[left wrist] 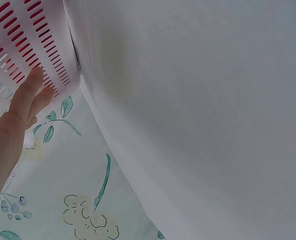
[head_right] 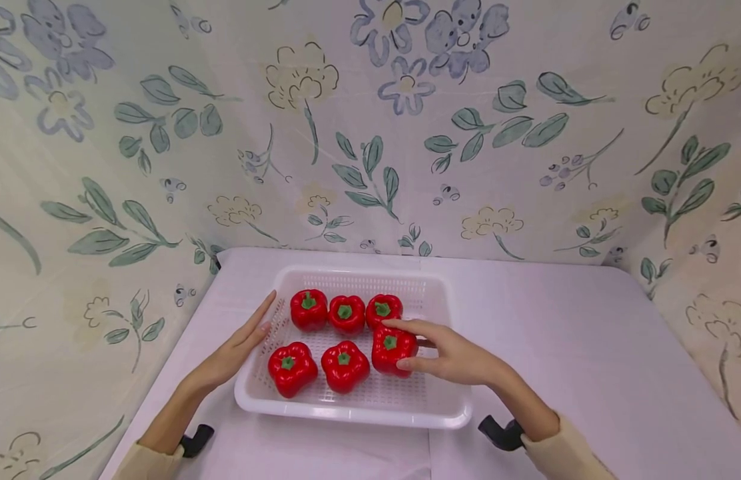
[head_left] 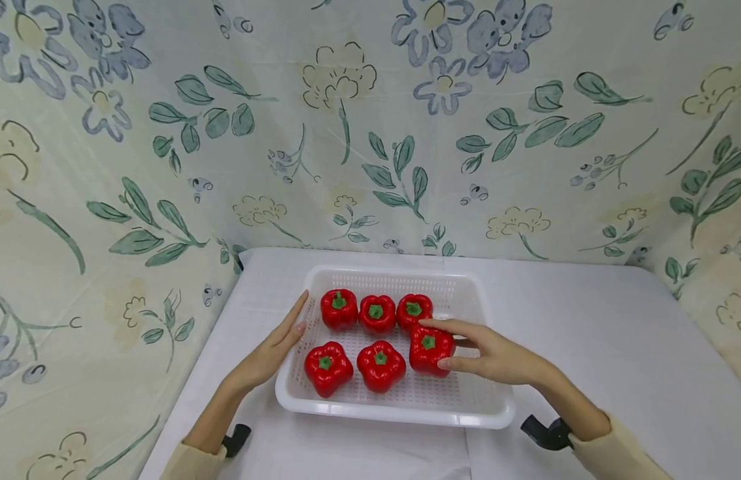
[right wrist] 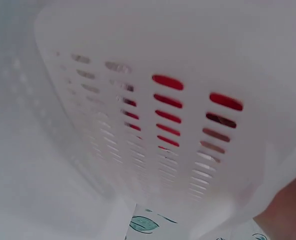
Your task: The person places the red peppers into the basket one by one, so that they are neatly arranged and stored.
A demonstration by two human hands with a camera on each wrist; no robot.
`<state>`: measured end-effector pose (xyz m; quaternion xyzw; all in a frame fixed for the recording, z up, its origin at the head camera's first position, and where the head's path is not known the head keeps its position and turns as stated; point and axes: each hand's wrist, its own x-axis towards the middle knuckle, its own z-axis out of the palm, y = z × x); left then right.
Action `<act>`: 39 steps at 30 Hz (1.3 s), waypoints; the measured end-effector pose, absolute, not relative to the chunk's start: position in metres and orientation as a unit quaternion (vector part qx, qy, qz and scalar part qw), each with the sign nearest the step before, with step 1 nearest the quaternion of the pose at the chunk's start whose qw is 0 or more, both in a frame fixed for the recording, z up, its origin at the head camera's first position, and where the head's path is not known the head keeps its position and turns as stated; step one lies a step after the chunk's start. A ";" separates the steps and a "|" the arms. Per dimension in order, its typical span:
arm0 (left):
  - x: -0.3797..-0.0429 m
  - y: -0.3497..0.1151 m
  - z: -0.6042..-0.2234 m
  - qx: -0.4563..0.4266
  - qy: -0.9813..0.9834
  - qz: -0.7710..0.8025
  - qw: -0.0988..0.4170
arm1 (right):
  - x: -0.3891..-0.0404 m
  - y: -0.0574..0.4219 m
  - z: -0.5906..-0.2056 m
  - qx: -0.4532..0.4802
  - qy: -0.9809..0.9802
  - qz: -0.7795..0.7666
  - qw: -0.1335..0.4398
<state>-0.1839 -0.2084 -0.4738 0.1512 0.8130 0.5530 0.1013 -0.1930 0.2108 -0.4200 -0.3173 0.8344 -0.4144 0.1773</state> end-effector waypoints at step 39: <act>-0.184 -0.208 -0.476 0.148 0.817 0.550 0.097 | -0.193 0.194 -0.411 -0.281 0.841 -0.344 0.309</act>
